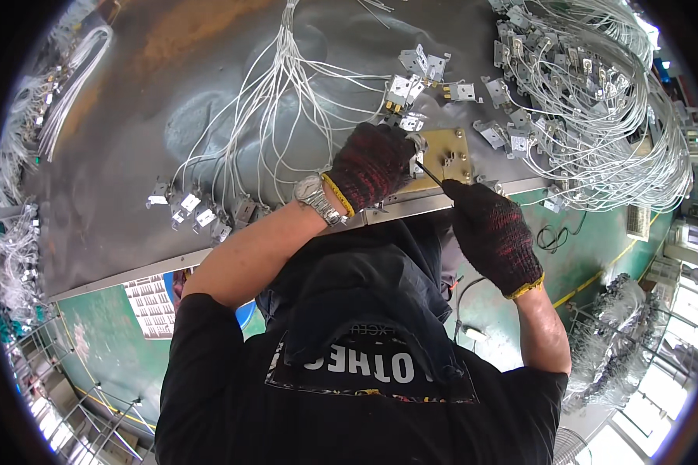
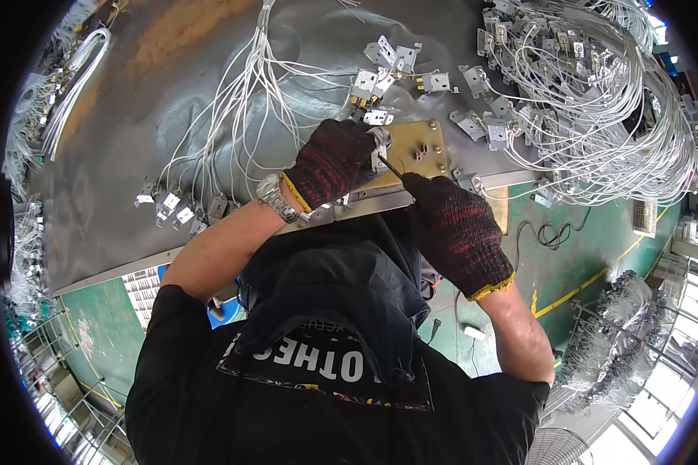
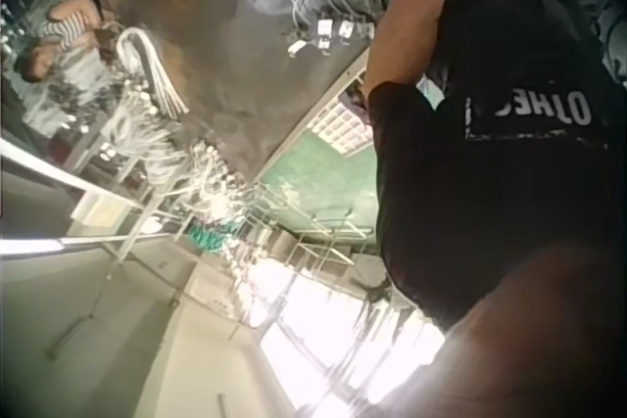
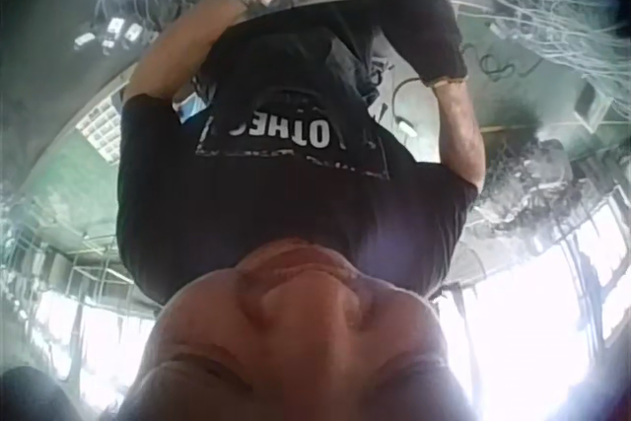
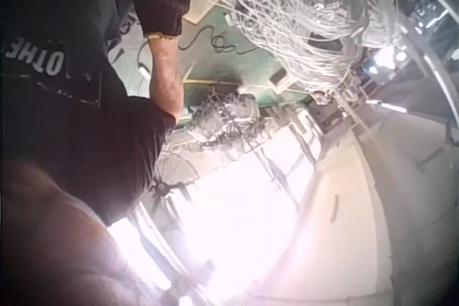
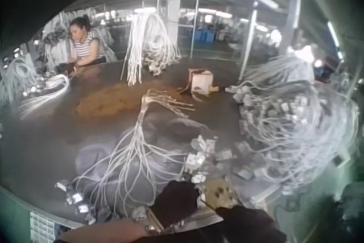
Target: Assembling electrical switches with attached wires onto a metal plate using a screwdriver.
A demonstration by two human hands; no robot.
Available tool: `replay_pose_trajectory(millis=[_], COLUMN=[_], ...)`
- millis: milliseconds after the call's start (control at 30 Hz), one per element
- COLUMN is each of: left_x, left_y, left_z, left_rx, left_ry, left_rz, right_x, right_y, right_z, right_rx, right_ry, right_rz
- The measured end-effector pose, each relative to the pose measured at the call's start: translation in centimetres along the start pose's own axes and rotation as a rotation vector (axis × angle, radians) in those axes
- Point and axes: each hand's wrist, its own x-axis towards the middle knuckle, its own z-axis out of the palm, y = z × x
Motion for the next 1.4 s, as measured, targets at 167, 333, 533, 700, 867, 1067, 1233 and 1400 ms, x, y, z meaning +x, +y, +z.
replay_pose_trajectory(millis=[167,333,533,700,867,1067,1233,1400], left_x=[0.3,0.2,-0.2,0.0,-0.5,-0.8,-1.5,-3.0], left_y=[-0.2,0.1,-0.2,0.7,0.4,0.2,0.2,0.3], left_z=[0.3,0.7,1.2,-0.1,0.1,-1.4,-3.9,-6.3], left_rx=[-0.003,0.064,0.040,0.018,0.054,-0.019,-0.210,-0.420], left_ry=[-0.026,-0.072,0.022,-0.061,0.003,-0.036,-0.128,-0.401], left_rz=[-0.036,-0.070,0.005,-0.065,0.016,-0.011,0.065,-0.066], right_x=[0.3,-0.3,0.2,-0.3,-0.6,-1.5,2.2,10.2], right_y=[0.1,-0.3,0.2,0.0,1.4,2.9,2.5,0.6], right_z=[1.6,2.0,1.2,2.2,1.8,3.8,5.8,7.9], right_rx=[-0.001,0.043,0.133,0.116,0.244,0.612,0.442,0.340], right_ry=[0.004,-0.042,-0.044,0.026,-0.011,0.058,0.216,0.387], right_rz=[0.007,0.079,0.011,0.057,0.048,0.267,0.108,-0.123])
